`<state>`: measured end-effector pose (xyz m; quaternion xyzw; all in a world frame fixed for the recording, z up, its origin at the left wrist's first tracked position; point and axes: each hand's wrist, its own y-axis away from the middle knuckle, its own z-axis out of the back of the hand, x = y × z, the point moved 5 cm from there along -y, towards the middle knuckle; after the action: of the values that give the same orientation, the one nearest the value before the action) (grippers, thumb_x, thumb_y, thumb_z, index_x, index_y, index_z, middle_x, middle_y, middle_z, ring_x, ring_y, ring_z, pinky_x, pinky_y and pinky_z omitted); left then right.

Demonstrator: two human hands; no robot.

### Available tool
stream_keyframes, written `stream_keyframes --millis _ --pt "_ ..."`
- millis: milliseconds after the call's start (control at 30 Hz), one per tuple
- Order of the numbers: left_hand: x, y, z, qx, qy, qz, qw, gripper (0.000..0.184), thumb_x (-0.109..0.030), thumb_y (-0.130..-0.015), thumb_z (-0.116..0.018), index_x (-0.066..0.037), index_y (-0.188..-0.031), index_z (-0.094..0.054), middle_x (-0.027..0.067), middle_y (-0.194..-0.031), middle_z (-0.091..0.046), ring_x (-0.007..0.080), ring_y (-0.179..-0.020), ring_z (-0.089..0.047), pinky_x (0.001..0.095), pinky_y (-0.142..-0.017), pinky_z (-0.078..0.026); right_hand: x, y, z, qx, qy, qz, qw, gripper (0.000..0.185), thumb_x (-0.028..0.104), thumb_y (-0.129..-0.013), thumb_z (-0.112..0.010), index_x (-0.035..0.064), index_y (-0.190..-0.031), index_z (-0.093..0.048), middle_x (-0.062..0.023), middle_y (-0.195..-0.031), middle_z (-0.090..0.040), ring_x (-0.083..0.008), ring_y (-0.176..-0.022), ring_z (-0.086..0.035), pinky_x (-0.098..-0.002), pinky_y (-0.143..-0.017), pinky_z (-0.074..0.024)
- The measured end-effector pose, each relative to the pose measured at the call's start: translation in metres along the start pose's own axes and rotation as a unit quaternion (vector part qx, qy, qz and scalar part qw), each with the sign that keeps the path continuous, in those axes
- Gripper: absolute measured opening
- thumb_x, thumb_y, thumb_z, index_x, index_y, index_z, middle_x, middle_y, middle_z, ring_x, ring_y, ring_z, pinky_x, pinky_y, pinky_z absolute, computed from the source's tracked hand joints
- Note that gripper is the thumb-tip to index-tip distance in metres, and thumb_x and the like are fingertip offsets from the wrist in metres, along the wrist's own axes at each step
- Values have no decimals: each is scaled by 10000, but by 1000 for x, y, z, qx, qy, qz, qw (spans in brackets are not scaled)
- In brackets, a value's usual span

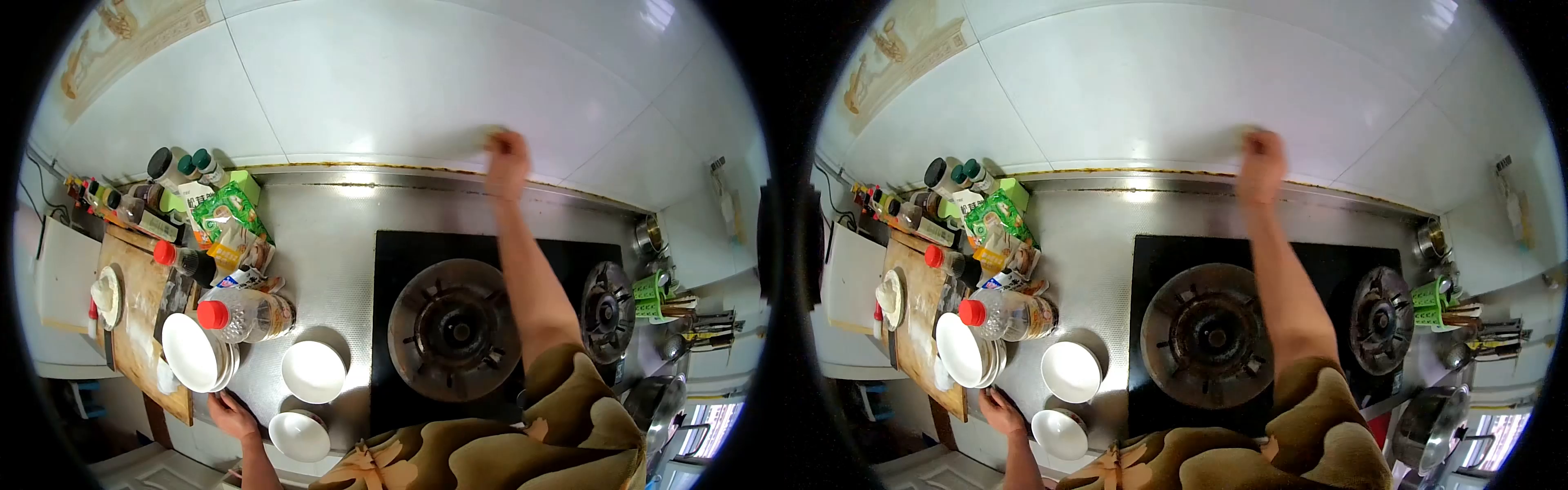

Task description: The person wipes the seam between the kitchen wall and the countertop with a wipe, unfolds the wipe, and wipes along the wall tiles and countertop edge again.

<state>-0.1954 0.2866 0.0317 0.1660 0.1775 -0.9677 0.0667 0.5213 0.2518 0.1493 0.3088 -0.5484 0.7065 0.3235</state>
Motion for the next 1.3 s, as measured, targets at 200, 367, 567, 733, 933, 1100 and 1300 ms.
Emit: stream_keyframes --millis 200,367,567,733,933,1100,1300 --pt "1 1 1 11 42 19 999 382 -247 -968 -507 44 -1211 -549 216 -1149 -601 381 -1041 -557 423 -908 -431 55 28 -47 90 53 181 978 84 71 -823 -654 40 -887 -609 -128 -814 -606 -248 -703 -603 -329 -656 -485" --pt "-2 2 3 33 23 53 998 376 -254 -971 -505 23 -1220 -551 203 -1156 -601 377 -1046 -554 420 -902 -433 -51 20 25 63 100 -51 992 54 88 -859 -640 73 -896 -603 -49 -840 -627 -179 -741 -619 -327 -618 -483" --pt "-4 1 2 13 3 17 1000 385 -276 -970 -508 12 -1221 -556 195 -1152 -605 377 -1040 -554 427 -890 -438 -25 41 47 233 -449 -381 774 140 89 -932 -551 153 -1056 -545 8 -928 -619 -107 -729 -580 -242 -556 -415" --pt "2 1 0 8 5 23 1000 373 -270 -973 -500 12 -1209 -560 191 -1139 -609 376 -1028 -554 431 -881 -436 -19 45 42 250 -500 -379 738 240 26 -919 -485 134 -1127 -538 -5 -982 -617 -115 -735 -580 -263 -576 -459" --pt "0 1 0 13 11 23 1000 361 -261 -972 -498 10 -1201 -563 187 -1138 -609 371 -1028 -554 432 -883 -433 -10 55 47 135 -492 -438 741 275 22 -888 -531 79 -1156 -529 -52 -998 -619 -172 -789 -615 -319 -736 -553" --pt "3 0 -3 4 -5 16 1000 362 -264 -971 -501 11 -1198 -564 188 -1141 -607 373 -1031 -553 429 -887 -431 -53 36 53 128 -377 -377 836 297 45 -867 -612 52 -1150 -519 -72 -1010 -610 -165 -791 -612 -306 -731 -545" --pt "3 1 -3 12 2 30 999 365 -268 -966 -513 16 -1189 -569 191 -1132 -609 374 -1028 -554 428 -884 -434 -56 -26 65 -47 -200 -216 955 352 40 -826 -697 30 -1112 -492 -68 -912 -602 -152 -799 -610 -280 -722 -560"
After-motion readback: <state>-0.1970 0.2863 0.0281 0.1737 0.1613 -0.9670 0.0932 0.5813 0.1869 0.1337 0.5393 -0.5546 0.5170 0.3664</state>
